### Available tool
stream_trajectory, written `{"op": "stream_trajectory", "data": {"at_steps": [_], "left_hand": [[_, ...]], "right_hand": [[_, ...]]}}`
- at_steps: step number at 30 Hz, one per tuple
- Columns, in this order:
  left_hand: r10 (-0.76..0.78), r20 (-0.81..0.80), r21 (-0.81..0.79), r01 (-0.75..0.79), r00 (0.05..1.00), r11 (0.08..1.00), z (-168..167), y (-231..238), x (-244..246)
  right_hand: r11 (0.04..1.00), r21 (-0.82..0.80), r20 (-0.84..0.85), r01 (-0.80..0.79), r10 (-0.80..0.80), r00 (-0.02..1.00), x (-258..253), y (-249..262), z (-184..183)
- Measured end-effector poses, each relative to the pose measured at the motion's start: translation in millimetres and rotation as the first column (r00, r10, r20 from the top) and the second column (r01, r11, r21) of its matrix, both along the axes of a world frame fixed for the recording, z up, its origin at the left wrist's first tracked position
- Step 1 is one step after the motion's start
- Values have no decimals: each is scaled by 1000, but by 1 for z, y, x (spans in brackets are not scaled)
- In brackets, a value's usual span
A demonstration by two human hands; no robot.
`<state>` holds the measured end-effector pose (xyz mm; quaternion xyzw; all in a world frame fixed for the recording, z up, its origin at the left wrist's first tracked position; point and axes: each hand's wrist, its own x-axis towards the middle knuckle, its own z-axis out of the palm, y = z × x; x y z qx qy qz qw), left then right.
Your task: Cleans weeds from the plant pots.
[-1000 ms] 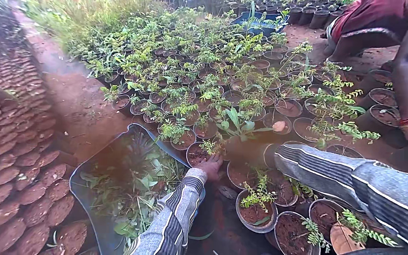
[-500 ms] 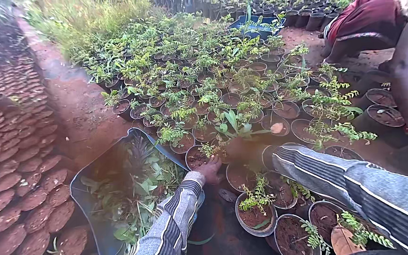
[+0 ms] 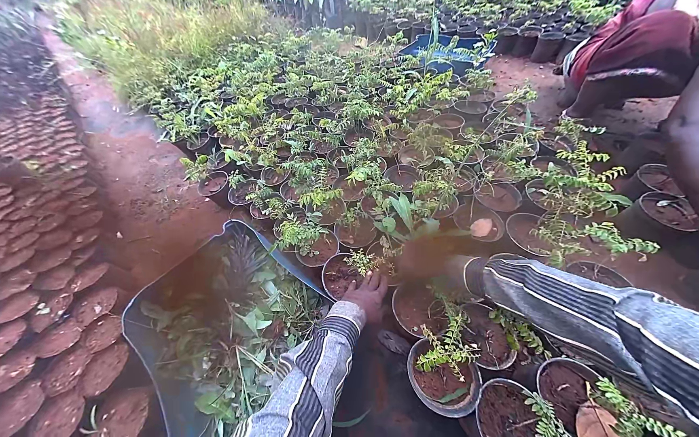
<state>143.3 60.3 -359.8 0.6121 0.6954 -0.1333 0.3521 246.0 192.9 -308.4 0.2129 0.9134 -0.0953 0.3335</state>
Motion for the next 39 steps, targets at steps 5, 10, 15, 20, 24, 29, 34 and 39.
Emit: {"op": "stream_trajectory", "data": {"at_steps": [5,10,15,20,24,29,34,39], "left_hand": [[4,14,17,-4,1000,1000,-6,1,0],[-7,44,4,7,999,1000,-14,4,-5],[-7,83,45,4,997,999,-17,5,-9],[2,136,69,-12,991,998,-17,2,-13],[-48,170,38,42,984,998,5,1,-24],[36,263,65,-55,964,996,116,7,-105],[330,346,666,-478,878,573,277,-37,-206],[118,751,658,-718,650,-228,342,-78,-259]], "right_hand": [[987,-64,-90,145,-151,984,3,8,-9],[968,-93,-446,235,-251,859,5,74,-12],[927,-290,-388,239,-342,856,22,64,13],[881,-415,-371,225,-390,842,27,59,41],[901,-417,-471,123,-330,818,24,42,76],[962,-271,-824,-30,-216,524,13,5,166],[966,-249,-964,-67,-254,-80,-42,-46,243],[871,-409,-861,-273,-270,431,-120,-137,143]]}}
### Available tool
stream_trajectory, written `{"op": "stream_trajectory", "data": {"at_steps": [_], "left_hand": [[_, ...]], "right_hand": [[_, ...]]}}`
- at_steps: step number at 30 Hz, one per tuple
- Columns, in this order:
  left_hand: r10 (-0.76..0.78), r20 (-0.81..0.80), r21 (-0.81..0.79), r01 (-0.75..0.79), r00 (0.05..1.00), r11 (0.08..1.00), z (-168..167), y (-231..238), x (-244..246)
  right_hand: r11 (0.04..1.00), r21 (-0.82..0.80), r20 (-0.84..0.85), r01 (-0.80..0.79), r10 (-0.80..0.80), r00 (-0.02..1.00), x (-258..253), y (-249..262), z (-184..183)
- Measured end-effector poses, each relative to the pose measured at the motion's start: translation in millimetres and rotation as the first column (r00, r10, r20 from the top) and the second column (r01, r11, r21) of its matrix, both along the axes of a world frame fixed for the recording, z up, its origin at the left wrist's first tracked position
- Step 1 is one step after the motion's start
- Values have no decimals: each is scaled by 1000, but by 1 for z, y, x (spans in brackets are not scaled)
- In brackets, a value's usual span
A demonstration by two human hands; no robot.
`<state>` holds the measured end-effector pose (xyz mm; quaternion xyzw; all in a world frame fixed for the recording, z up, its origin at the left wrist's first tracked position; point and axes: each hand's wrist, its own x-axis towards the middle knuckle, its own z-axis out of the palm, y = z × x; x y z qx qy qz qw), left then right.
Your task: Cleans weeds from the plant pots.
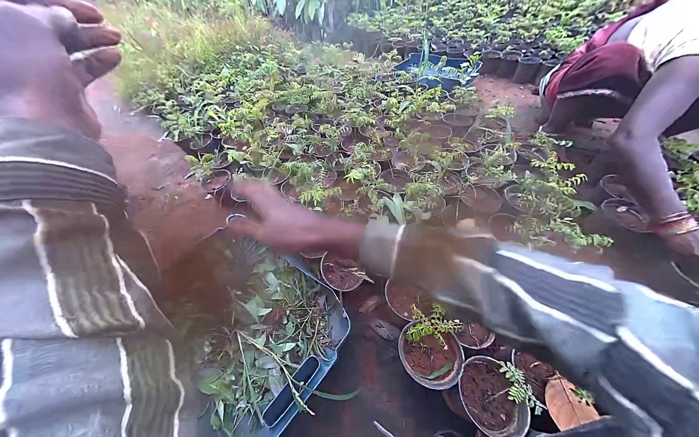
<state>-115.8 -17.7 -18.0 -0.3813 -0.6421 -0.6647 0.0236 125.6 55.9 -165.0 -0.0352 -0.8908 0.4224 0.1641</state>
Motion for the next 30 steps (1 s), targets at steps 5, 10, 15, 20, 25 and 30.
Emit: {"op": "stream_trajectory", "data": {"at_steps": [5,10,15,20,25,30], "left_hand": [[-232,-97,-445,166,968,880,-23,0,43],[-739,-133,-805,363,661,469,-127,50,76],[-918,-86,-993,44,387,111,-261,66,114],[-890,-93,-995,-1,447,104,-304,60,113],[-846,-116,-992,-9,520,130,-318,56,118],[-839,-108,-988,32,532,148,-318,65,112]], "right_hand": [[957,239,356,-164,71,932,1,2,-57],[901,384,522,-199,-34,853,104,17,24],[780,452,736,-433,-51,675,183,-50,-2],[740,410,684,-534,138,716,175,-72,-14],[679,388,795,-623,96,599,159,-67,-29],[656,357,780,-664,182,599,160,-59,-42]]}}
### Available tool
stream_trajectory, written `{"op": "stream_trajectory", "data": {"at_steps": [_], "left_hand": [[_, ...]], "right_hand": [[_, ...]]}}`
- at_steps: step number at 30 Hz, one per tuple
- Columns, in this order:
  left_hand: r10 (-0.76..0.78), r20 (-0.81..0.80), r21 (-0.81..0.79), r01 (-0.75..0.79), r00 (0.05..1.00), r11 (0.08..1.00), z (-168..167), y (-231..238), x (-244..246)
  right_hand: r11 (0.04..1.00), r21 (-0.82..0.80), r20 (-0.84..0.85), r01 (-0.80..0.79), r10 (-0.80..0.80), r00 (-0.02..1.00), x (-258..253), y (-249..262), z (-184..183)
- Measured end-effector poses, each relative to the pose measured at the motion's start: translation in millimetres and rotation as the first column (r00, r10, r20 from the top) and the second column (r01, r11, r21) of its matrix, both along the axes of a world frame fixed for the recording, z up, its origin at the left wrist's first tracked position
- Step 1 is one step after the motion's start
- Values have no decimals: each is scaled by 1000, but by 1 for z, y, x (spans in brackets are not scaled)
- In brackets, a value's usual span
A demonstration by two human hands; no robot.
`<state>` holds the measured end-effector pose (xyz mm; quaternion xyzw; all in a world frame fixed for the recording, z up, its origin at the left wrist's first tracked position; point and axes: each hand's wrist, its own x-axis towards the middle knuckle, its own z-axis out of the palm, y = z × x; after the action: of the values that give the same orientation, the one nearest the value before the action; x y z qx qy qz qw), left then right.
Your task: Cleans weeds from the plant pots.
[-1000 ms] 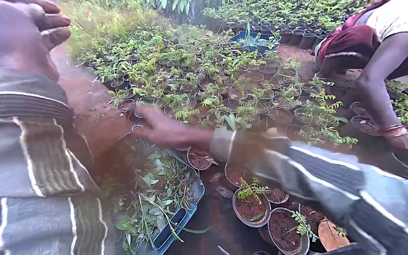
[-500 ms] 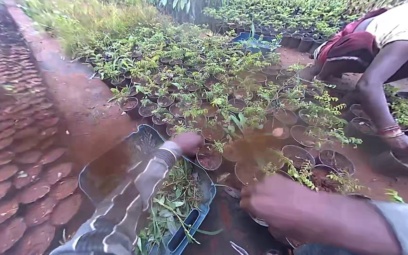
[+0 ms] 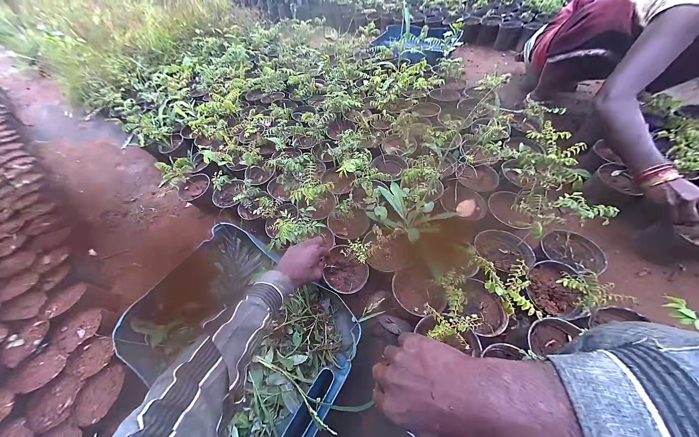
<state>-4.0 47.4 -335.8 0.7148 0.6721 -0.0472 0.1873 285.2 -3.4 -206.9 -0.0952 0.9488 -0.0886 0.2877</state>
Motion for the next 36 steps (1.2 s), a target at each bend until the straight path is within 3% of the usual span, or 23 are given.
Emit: {"op": "stream_trajectory", "data": {"at_steps": [3,6,9,12,14,19,23,28,31,33,35,36], "left_hand": [[-25,86,-29,27,996,999,7,3,-12],[-49,153,-9,51,987,999,16,7,-35],[27,171,73,-40,985,997,38,6,-55],[123,137,189,-147,983,971,61,-4,-82],[171,54,284,-180,984,942,70,-20,-101],[351,-173,327,-283,920,902,66,-65,-132],[414,-317,222,-358,853,907,64,-92,-138],[491,-375,205,-446,786,871,66,-111,-143],[524,-398,202,-485,753,851,66,-113,-145],[560,-383,213,-520,735,827,67,-113,-149],[602,-361,226,-559,713,798,67,-114,-154],[618,-354,232,-574,702,785,66,-114,-157]], "right_hand": [[962,-198,-37,187,-198,979,-20,18,3],[786,-392,-34,479,-533,846,-52,54,-21],[757,-346,-97,555,-617,781,-91,90,-71],[812,-160,-193,562,-584,788,-117,108,-111],[792,-50,-200,608,-604,771,-127,108,-128],[710,-92,-283,699,-691,665,-141,108,-173],[730,-98,-361,677,-660,659,-147,109,-181],[753,-74,-355,654,-633,688,-154,119,-189],[600,-327,-365,730,-793,488,-145,116,-162],[457,-519,-264,722,-890,373,-150,119,-134],[382,-680,-114,625,-898,425,-152,106,-106],[426,-708,-88,564,-845,527,-152,91,-95]]}}
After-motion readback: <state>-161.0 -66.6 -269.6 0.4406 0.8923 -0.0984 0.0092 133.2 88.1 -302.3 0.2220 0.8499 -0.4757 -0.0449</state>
